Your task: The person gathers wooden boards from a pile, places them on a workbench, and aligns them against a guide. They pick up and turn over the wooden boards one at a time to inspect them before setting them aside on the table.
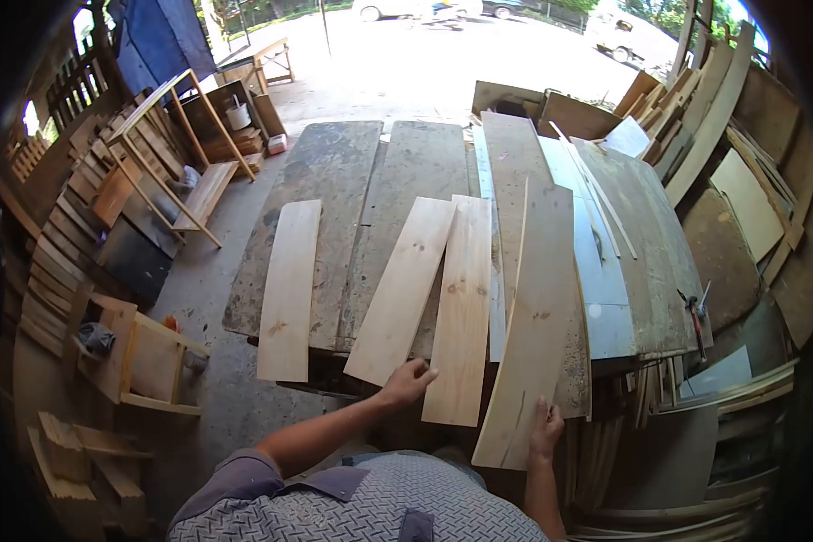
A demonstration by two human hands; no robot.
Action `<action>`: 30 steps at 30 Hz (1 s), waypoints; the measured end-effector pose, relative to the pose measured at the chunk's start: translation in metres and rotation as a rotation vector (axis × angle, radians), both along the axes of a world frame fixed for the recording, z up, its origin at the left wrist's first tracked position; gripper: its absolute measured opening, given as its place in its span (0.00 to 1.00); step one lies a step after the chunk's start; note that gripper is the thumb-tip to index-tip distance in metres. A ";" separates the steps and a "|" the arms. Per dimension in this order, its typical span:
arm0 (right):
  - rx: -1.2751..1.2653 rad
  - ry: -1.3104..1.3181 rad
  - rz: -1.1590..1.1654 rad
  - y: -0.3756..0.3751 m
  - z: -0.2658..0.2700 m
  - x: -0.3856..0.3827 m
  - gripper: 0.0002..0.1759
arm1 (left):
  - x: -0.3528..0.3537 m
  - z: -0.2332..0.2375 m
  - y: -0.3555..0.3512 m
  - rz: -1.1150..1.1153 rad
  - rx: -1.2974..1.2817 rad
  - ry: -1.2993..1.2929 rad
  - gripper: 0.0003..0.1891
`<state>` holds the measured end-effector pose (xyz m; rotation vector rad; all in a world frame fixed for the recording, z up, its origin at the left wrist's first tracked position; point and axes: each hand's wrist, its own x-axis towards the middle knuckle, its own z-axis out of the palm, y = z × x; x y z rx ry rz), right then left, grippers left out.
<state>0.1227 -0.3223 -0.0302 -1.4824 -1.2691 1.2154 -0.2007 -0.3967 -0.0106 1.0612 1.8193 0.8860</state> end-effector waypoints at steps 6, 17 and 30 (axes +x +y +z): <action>0.024 -0.074 -0.250 -0.073 0.024 0.007 0.21 | 0.012 -0.073 -0.032 -0.002 -0.303 -0.372 0.38; 0.086 -0.047 -0.469 -0.172 0.019 0.007 0.21 | 0.047 -0.016 0.014 0.287 0.050 -0.808 0.36; 0.051 -0.202 -0.304 -0.144 -0.020 0.003 0.20 | -0.057 0.027 -0.027 0.046 0.033 -0.594 0.30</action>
